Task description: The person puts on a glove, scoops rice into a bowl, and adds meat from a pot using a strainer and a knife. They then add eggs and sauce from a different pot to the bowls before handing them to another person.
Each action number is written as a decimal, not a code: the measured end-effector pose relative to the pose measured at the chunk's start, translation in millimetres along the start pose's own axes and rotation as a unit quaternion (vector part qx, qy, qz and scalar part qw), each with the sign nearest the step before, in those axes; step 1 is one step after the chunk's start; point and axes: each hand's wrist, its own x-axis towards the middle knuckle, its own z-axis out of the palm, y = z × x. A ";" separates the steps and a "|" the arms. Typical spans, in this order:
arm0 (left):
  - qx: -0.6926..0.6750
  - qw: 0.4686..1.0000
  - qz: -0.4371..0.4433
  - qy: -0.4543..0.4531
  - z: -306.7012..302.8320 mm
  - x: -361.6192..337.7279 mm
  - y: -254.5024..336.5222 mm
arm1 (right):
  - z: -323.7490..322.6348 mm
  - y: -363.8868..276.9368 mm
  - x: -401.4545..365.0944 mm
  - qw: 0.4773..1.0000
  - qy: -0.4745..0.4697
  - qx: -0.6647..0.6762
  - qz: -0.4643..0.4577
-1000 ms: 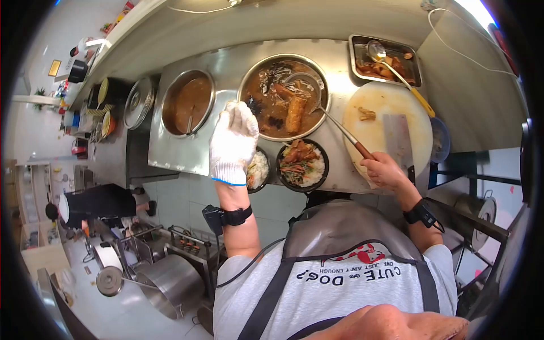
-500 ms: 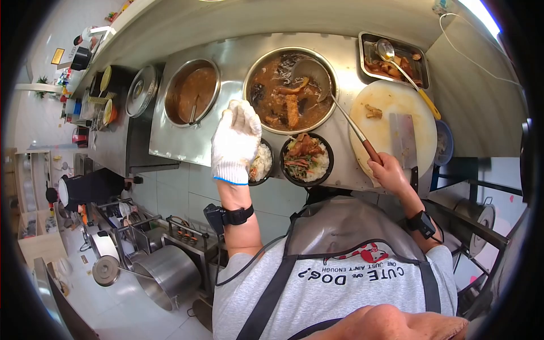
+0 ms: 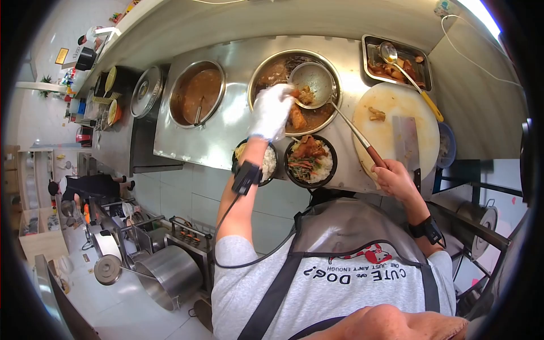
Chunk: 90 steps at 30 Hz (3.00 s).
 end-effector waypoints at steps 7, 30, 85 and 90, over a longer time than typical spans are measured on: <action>0.329 0.931 0.104 -0.119 56.7 45.5 -27.7 | 3.7 -0.8 -8.7 1.000 -0.017 0.020 0.016; 0.286 0.957 0.040 -0.035 75.3 58.6 -56.3 | 12.1 4.3 -18.5 0.999 -0.024 -0.024 -0.016; 0.286 0.922 0.261 -0.010 262.4 -54.9 126.0 | -162.0 138.6 4.7 0.862 0.324 -0.382 -0.075; 0.148 0.985 0.057 0.070 261.0 -90.3 135.1 | -212.1 155.2 -8.8 0.965 0.183 -0.177 -0.063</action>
